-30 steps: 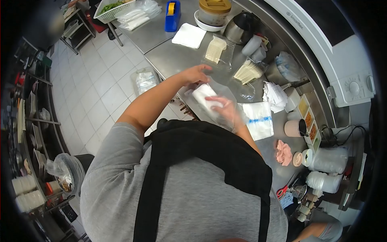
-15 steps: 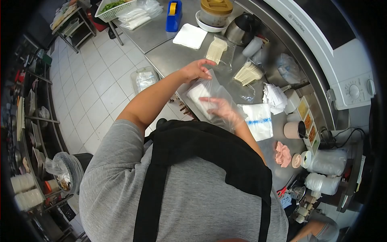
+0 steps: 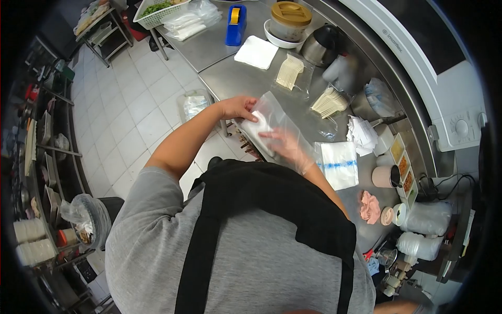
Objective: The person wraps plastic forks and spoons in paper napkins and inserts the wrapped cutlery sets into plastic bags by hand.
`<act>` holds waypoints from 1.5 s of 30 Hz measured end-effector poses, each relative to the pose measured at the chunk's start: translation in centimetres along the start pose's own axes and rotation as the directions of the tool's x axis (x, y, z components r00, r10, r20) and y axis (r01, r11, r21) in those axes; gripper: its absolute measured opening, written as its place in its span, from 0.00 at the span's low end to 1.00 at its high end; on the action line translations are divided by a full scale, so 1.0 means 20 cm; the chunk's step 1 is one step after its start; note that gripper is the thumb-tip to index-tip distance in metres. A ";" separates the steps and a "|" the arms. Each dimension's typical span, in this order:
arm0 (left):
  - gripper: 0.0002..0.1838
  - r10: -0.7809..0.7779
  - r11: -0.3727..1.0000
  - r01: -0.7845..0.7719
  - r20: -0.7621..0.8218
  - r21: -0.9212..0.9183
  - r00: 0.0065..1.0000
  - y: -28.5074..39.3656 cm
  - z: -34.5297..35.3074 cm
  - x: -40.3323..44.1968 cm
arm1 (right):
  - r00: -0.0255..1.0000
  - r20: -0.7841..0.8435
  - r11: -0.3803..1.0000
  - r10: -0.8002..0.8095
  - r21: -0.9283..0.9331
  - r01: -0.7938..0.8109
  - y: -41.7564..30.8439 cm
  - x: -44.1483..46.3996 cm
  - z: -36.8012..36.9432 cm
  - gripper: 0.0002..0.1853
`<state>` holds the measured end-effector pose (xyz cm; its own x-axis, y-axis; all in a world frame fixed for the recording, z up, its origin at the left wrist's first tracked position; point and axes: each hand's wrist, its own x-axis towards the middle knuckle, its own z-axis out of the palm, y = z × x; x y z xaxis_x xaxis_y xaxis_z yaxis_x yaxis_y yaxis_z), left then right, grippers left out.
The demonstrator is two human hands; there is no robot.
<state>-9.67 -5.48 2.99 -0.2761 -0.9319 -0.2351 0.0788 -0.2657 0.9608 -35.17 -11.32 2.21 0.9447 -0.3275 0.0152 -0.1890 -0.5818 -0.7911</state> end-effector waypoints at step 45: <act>0.39 0.037 0.999 0.022 -0.993 0.035 -0.112 0.60 -2.46 -0.05 | 0.468 -0.769 0.879 0.435 0.476 -0.036 -0.03 0.73 0.28 0.26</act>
<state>38.61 -19.91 7.54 0.9850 -0.1506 -0.0840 0.0395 -0.2770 0.9601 -19.76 -11.57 -0.50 0.1540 -0.9791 0.1329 -0.0727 -0.1454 -0.9867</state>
